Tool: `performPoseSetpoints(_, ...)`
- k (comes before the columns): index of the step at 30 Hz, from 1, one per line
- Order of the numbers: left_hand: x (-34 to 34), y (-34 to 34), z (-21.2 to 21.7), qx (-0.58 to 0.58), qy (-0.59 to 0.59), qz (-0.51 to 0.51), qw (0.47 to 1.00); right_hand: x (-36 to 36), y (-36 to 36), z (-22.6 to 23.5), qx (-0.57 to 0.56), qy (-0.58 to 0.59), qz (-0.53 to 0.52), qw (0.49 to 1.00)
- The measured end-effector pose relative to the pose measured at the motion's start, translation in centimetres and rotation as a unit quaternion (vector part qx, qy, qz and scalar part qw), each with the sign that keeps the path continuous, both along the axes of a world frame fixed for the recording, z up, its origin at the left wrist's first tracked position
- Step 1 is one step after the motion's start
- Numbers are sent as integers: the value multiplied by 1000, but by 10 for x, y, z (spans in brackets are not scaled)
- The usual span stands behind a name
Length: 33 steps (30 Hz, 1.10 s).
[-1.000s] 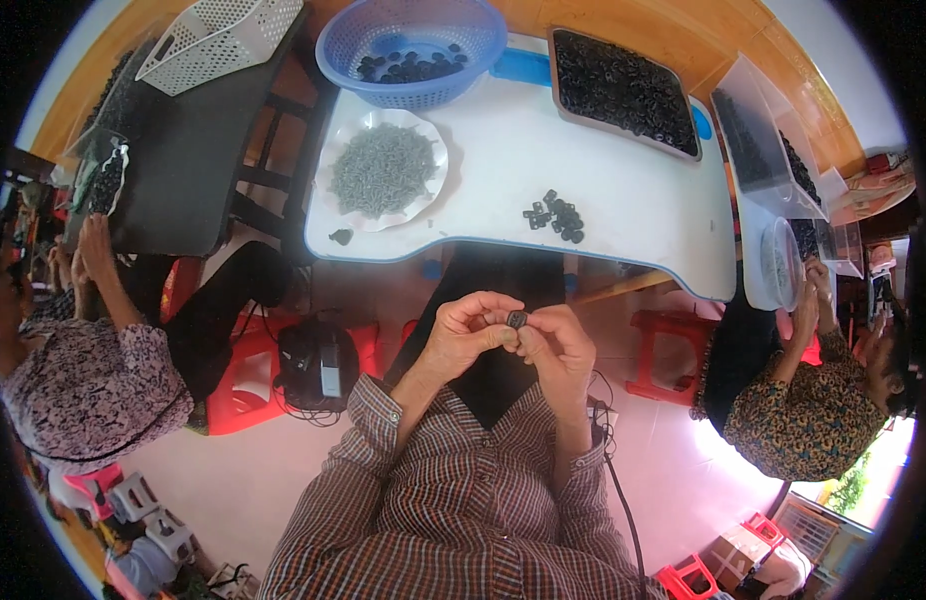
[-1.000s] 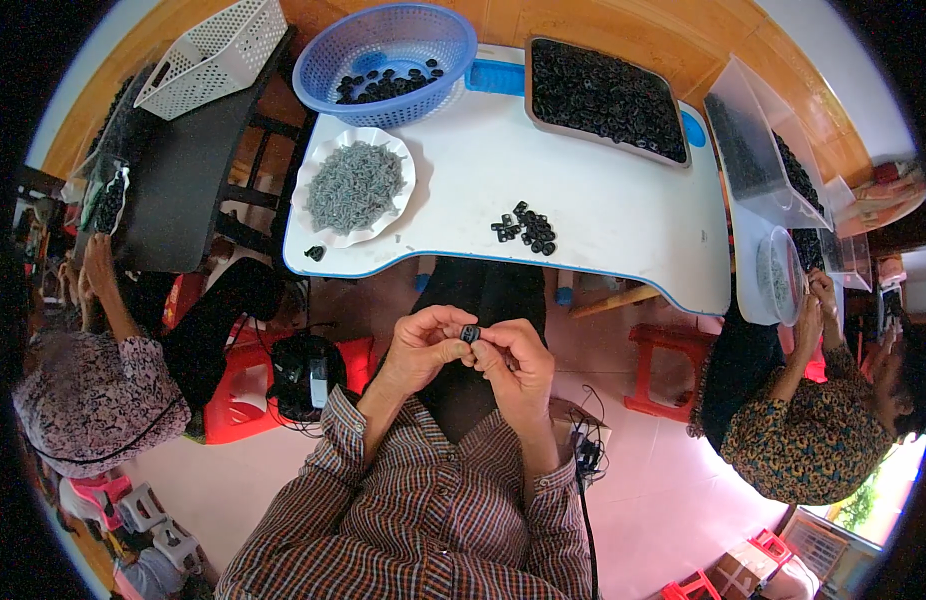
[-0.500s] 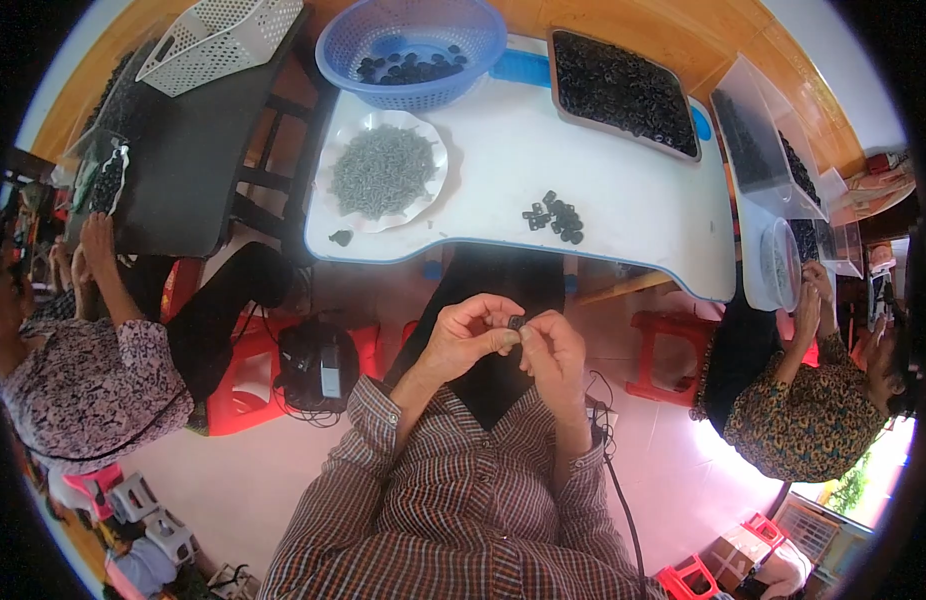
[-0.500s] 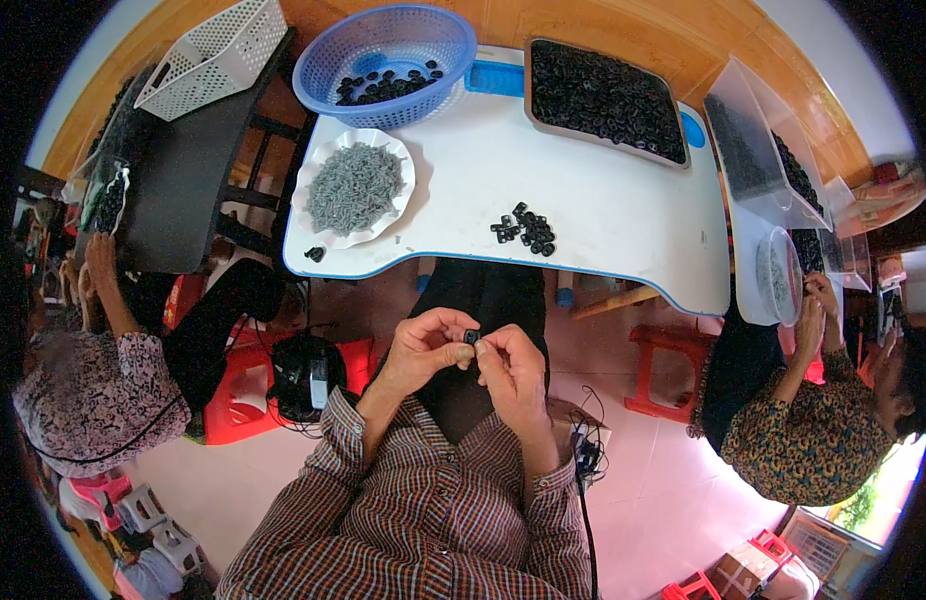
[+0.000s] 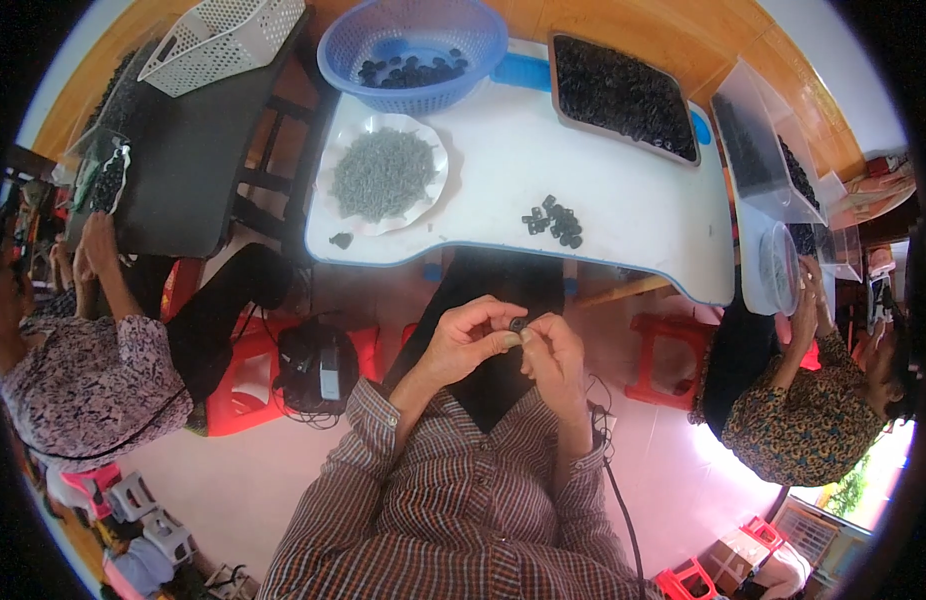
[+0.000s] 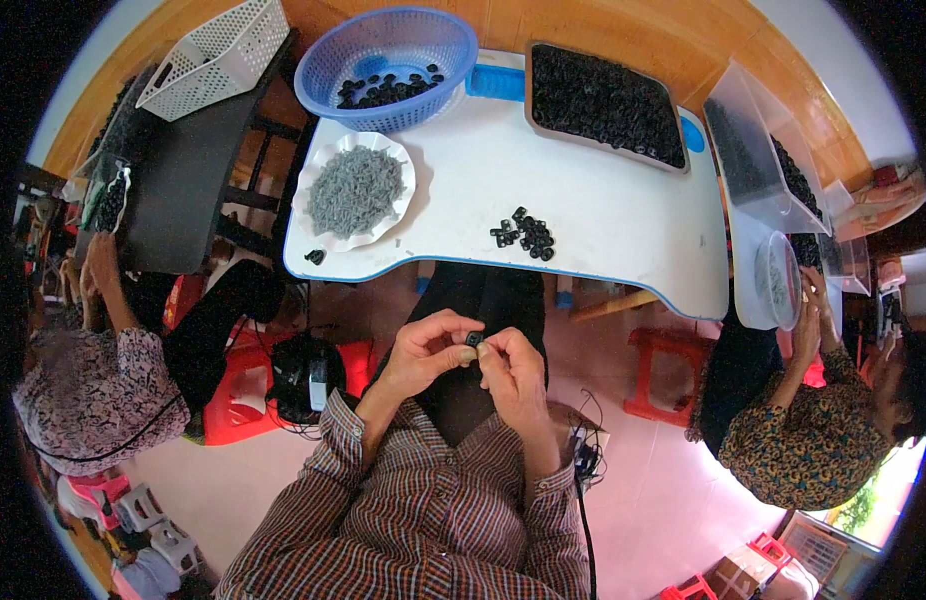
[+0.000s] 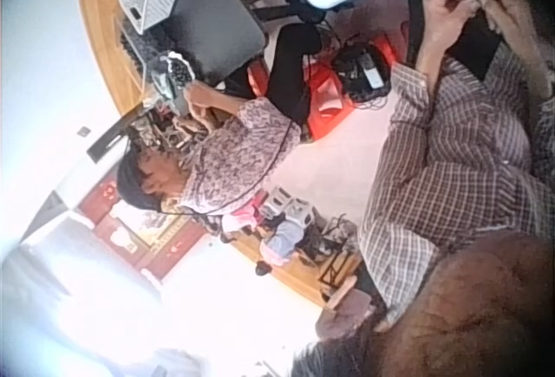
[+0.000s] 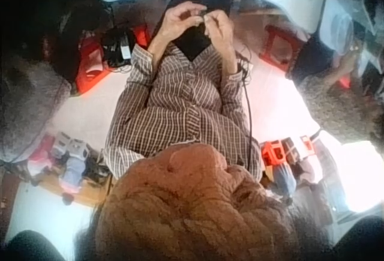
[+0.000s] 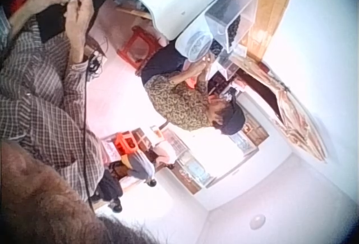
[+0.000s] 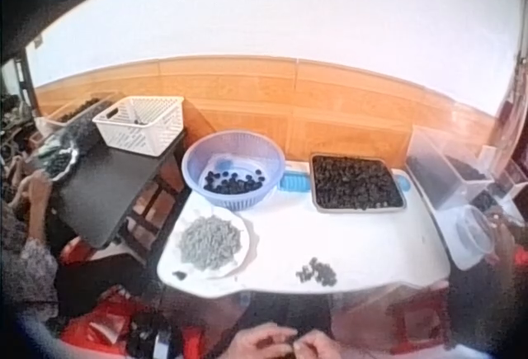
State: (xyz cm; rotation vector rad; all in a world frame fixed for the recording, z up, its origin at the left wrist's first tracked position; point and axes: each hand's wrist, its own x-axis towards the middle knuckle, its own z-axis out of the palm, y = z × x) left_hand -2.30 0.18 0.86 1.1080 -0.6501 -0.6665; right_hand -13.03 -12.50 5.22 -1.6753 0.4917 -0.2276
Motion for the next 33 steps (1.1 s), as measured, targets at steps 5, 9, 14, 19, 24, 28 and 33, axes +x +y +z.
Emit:
performPoseSetpoints(5,-1,2,0,-10,84,0,996,1,4,-2,43,-22,-24,999)
performPoseSetpoints(9,-2,4,1,7,159,-12,987,5,9,6,57,-52,-61,995)
performPoseSetpoints(14,-3,2,-6,-1,161,-10,987,4,5,-3,22,-102,-19,994)
performPoseSetpoints(19,-2,-1,-4,-10,170,-9,985,5,5,-5,29,-114,-27,993)
performPoseSetpoints(24,-3,1,-1,25,141,-2,990,6,8,-5,41,-102,-48,993)
performPoseSetpoints(28,-7,1,5,10,144,-7,990,3,7,-8,59,-103,-70,990)
performPoseSetpoints(33,-7,1,0,46,116,-10,992,2,6,-9,61,-92,-73,991)
